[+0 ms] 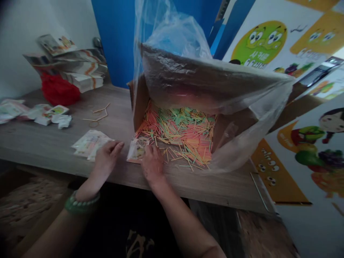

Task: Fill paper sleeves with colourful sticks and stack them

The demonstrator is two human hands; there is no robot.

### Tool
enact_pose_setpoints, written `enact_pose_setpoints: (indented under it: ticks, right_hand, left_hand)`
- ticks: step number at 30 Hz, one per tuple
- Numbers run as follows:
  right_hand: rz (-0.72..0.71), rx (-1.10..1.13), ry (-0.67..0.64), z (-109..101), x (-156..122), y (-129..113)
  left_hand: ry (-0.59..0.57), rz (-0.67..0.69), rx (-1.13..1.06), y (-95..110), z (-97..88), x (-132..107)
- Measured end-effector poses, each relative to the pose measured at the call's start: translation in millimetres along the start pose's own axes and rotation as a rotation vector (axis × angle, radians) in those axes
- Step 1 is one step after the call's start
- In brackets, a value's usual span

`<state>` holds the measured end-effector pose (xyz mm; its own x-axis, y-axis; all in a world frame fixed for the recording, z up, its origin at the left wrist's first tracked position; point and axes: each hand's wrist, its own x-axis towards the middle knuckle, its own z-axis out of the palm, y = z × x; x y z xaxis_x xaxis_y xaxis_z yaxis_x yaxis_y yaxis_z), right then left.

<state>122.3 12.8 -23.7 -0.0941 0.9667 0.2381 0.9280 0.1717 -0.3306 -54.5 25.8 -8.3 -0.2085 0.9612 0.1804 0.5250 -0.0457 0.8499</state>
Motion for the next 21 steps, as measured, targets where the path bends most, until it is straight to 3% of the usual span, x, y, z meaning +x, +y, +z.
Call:
enact_pose_setpoints:
  ticks: [2,4,7,9,11,14,15,18,21]
  right_hand:
    - [-0.075,0.001,0.063,-4,-7,1]
    - [-0.16,0.011,0.057,-8,-14,3]
    - [-0.254,0.019,0.004,-21,-19,18]
    - [-0.229,-0.021,-0.019,-36,-18,40]
    - [-0.065,-0.125,-0.032,-55,-17,72]
    - [0.318,-0.35,-0.104,-80,-15,123]
    - [0.368,-0.39,-0.138,-85,-15,137]
    - [0.29,-0.44,-0.205,-90,-14,160]
    - [0.157,-0.511,-0.227,-85,-9,162]
  left_hand:
    - [-0.231,-0.089,-0.35,12,16.7,-5]
    - [-0.356,-0.182,-0.546,22,30.7,-7]
    - [-0.357,-0.232,-0.637,33,42.7,-7]
    - [-0.358,-0.274,-0.67,36,45.1,-7]
    - [-0.353,-0.37,-0.704,35,44.9,-7]
    - [-0.331,-0.501,-0.784,36,44.9,-9]
    - [-0.329,-0.531,-0.813,37,45.8,-10]
    - [-0.347,-0.596,-0.888,45,51.4,-16]
    - [-0.391,-0.632,-0.908,51,57.2,-23]
